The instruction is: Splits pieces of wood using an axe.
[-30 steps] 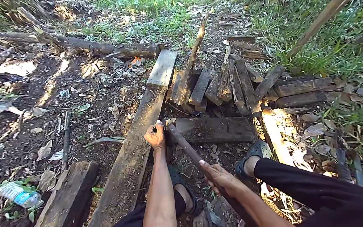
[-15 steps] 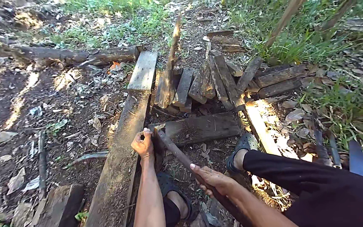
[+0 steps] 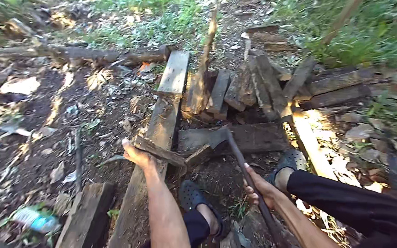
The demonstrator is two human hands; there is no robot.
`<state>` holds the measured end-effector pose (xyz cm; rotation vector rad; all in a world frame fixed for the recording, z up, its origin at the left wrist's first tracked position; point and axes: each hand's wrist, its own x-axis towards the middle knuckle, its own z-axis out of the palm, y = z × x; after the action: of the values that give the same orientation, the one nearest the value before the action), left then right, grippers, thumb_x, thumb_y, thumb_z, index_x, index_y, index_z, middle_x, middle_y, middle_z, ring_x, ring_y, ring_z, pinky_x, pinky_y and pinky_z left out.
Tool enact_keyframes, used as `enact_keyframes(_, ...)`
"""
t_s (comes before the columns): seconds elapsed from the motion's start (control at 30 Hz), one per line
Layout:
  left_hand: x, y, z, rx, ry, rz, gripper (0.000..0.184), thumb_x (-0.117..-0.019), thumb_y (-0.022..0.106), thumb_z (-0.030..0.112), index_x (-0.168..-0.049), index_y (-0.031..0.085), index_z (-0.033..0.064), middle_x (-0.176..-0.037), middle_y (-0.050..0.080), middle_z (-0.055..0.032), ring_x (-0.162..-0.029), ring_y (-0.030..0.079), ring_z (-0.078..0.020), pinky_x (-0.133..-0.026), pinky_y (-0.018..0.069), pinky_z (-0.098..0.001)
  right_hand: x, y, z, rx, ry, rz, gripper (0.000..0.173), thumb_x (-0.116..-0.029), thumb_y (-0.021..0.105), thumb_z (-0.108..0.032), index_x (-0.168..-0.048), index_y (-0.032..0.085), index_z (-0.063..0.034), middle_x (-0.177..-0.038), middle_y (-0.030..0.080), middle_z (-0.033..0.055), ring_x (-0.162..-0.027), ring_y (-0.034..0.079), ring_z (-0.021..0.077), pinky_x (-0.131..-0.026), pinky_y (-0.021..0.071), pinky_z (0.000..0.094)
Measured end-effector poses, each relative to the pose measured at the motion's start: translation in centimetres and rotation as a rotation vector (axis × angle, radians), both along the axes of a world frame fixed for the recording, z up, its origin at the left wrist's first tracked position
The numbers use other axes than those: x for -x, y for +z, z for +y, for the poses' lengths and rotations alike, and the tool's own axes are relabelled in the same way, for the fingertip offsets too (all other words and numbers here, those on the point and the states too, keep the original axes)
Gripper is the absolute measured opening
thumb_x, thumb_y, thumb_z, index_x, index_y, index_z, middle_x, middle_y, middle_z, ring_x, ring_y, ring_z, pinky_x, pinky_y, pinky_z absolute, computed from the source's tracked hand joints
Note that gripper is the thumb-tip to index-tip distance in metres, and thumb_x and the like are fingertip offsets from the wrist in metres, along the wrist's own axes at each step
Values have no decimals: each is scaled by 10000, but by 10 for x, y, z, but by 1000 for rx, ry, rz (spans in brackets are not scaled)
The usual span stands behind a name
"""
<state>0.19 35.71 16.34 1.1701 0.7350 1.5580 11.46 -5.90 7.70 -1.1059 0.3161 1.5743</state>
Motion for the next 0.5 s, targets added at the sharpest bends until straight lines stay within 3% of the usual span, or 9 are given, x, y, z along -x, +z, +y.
enact_keyframes(0.1,-2,17,-6,6,-43,-87,410,-1074,412,460,-916,602,133,-710,638,-8,-652,665,-152,-618,598,-386,-8,17,3,27,-73,-127,715,-929,333,-832,-810,507,-149,-554,440,-12,-400,463,116,-384,464,287)
enact_keyframes(0.17,-4,31,-10,23,-97,-147,424,-1077,395,476,-958,600,123,-718,649,-31,-629,665,-169,-584,600,-394,-13,24,4,90,-139,-235,712,-946,359,-807,-811,515,-125,-543,440,5,-392,461,136,-378,465,311)
enact_keyframes(0.27,1,65,-20,92,-160,-262,483,-1088,261,505,-1081,539,110,-790,622,-59,-671,641,-176,-612,584,-403,-22,26,4,171,-220,-304,716,-951,373,-796,-802,514,-111,-527,444,17,-378,465,149,-362,467,331)
enact_keyframes(0.33,2,92,-31,116,-165,-320,553,-1085,182,518,-1049,539,97,-763,613,-73,-652,631,-188,-598,575,-418,-25,19,0,187,-258,-295,721,-955,354,-797,-814,510,-107,-534,442,16,-385,467,146,-368,469,326)
enact_keyframes(0.4,0,112,-43,106,-213,-307,560,-1080,190,527,-1014,546,99,-748,616,-76,-631,632,-195,-585,576,-420,-24,9,-1,215,-303,-307,718,-963,355,-787,-821,511,-100,-539,448,18,-389,471,149,-371,474,333)
enact_keyframes(0.5,-8,128,-65,6,-331,-107,574,-1083,215,526,-868,564,124,-659,619,-40,-567,638,-176,-539,584,-386,-19,-3,0,283,-363,-319,695,-977,395,-756,-845,519,-85,-552,457,26,-395,474,160,-379,483,354)
